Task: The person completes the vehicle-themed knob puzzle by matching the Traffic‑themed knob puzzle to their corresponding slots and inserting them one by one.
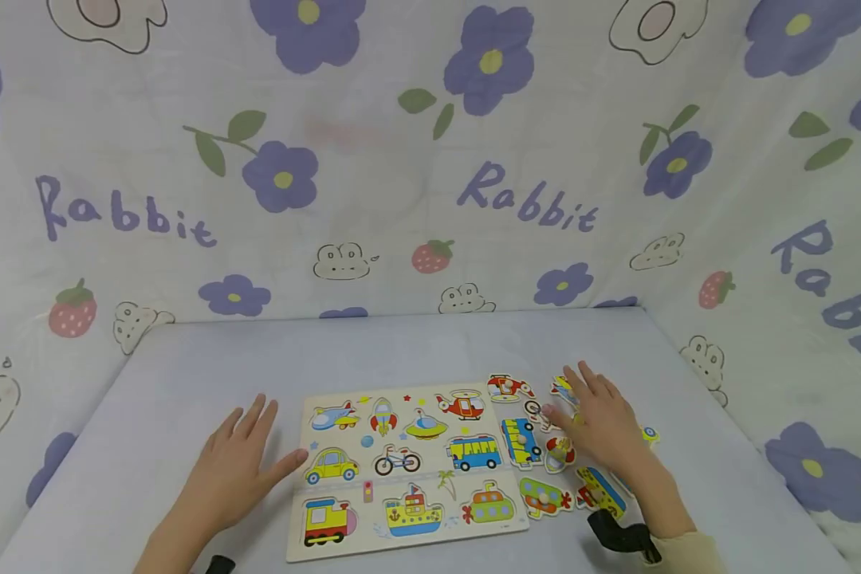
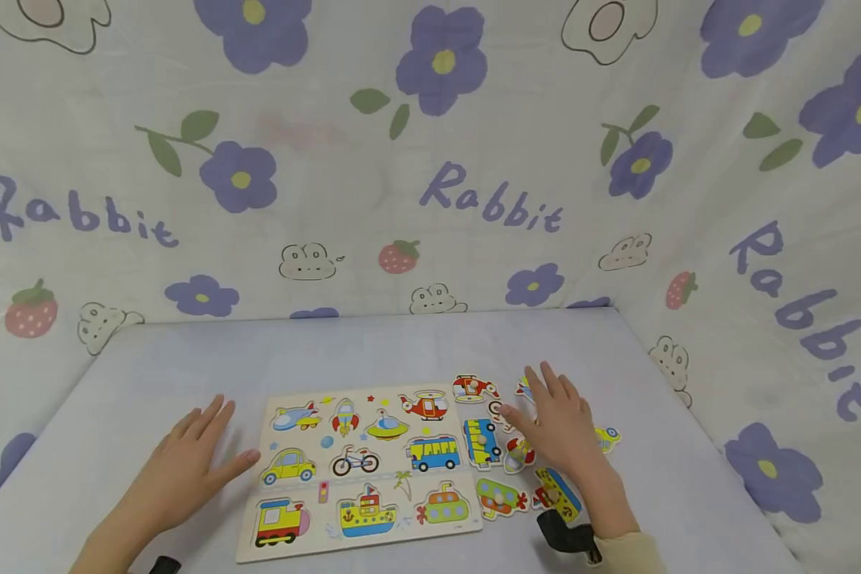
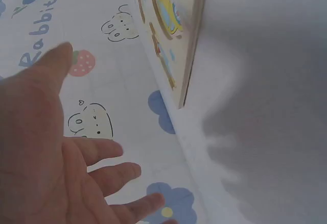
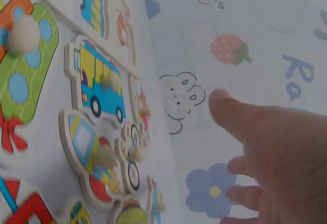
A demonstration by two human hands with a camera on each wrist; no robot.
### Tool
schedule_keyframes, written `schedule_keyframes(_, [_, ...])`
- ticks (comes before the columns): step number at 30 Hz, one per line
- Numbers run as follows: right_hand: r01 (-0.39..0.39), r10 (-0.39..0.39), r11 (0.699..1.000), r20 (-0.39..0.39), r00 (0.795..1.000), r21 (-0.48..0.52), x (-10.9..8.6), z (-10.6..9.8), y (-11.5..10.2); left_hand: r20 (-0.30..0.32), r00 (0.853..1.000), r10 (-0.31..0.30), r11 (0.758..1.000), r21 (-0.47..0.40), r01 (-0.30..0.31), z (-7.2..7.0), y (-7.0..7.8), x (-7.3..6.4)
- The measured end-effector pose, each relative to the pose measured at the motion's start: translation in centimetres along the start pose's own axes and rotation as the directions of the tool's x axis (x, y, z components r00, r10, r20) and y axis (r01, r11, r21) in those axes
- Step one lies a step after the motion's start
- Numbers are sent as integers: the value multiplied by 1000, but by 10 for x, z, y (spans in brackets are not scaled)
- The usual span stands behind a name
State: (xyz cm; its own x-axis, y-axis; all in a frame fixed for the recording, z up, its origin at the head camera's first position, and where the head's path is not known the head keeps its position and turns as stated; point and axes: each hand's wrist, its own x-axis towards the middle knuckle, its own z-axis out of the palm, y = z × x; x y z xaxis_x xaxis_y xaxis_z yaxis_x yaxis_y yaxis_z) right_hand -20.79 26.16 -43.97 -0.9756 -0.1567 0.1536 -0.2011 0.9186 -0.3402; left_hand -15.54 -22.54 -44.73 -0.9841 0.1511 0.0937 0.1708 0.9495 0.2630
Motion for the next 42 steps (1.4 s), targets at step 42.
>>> schedule_keyframes(42, [75,-101,869,28,994,490,38,-20,88,181,975,132,974,-206,-93,29,-2,-23])
